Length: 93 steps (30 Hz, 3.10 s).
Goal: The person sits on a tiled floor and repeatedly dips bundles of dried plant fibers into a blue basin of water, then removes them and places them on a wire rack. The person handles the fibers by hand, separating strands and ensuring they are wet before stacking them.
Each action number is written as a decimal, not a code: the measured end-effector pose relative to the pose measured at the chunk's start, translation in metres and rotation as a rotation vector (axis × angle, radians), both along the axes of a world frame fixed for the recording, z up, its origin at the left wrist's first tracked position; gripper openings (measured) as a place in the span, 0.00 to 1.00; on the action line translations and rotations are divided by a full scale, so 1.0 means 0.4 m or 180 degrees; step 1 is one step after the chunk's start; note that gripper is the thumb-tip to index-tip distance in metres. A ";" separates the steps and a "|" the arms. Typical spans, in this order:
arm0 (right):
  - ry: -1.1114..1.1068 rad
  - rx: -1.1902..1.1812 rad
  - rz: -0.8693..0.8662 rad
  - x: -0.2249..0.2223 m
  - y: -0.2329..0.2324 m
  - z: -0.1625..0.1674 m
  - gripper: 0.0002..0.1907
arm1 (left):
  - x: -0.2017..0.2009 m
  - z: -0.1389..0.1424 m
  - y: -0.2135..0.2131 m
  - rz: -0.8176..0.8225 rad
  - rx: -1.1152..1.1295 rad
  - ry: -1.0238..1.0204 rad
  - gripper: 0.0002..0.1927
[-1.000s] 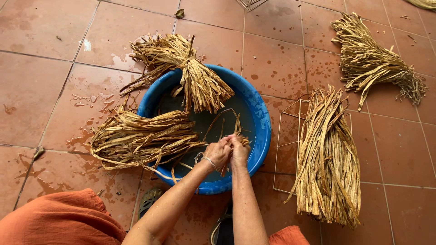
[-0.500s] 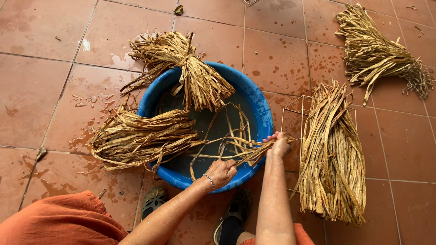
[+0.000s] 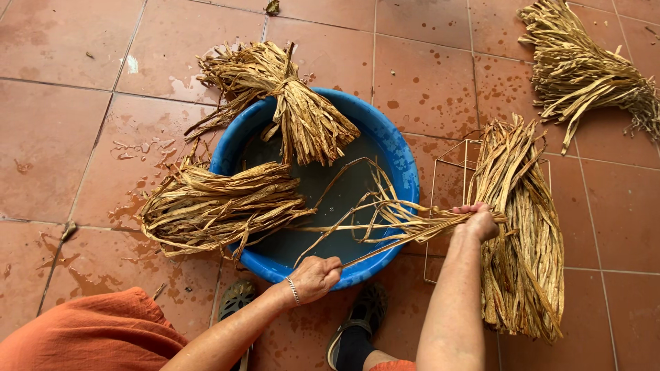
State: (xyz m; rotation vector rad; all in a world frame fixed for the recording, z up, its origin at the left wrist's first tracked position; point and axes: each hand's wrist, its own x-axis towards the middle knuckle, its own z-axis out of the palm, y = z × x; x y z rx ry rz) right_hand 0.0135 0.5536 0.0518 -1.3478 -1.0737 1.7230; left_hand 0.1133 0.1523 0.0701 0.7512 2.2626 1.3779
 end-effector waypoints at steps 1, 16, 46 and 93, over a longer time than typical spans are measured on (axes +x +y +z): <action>0.0060 0.0058 0.0010 0.000 0.014 0.003 0.11 | 0.001 -0.002 -0.013 0.0009 0.0030 0.0082 0.11; 0.0233 0.1076 0.0456 -0.029 -0.143 0.013 0.08 | -0.084 -0.388 -0.073 0.0371 -0.2199 -0.0095 0.21; -0.0130 0.0201 0.3484 0.030 -0.555 -0.256 0.07 | -0.269 -0.234 -0.102 0.1698 -0.1158 0.0746 0.04; 0.0322 0.0233 -0.0064 -0.011 -0.080 0.080 0.02 | -0.046 -0.229 -0.084 0.0046 -0.1444 0.0799 0.05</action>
